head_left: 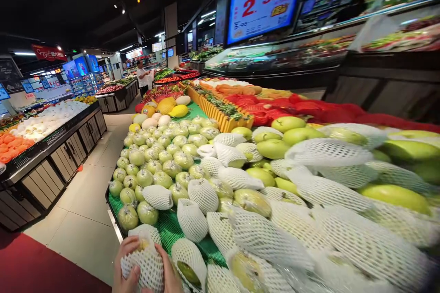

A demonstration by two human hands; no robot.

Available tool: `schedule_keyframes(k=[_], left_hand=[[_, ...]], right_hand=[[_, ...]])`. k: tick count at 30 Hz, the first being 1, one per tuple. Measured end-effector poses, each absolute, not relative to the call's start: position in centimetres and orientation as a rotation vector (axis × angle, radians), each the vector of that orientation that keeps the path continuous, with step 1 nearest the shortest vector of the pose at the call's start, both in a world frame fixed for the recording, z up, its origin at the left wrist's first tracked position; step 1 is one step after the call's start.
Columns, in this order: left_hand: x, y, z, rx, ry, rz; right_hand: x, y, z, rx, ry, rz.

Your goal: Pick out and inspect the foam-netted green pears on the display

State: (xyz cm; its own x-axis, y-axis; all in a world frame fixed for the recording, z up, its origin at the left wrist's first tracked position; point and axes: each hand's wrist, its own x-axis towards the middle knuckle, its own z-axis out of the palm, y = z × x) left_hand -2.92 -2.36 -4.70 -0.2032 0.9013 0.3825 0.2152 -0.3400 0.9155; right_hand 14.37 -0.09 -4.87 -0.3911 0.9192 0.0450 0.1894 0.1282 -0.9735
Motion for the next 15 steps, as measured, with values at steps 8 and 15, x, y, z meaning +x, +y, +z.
schedule_keyframes(k=[8, 15], left_hand=[[-1.5, -2.0, -1.4, 1.356, 1.16, 1.317], [1.6, -1.0, -3.1, 0.573, 0.971, 1.239]], right_hand=[[18.5, -0.2, 1.5, -1.102, -1.786, 1.42], [21.1, -0.8, 4.2, -1.008, -1.67, 1.18]])
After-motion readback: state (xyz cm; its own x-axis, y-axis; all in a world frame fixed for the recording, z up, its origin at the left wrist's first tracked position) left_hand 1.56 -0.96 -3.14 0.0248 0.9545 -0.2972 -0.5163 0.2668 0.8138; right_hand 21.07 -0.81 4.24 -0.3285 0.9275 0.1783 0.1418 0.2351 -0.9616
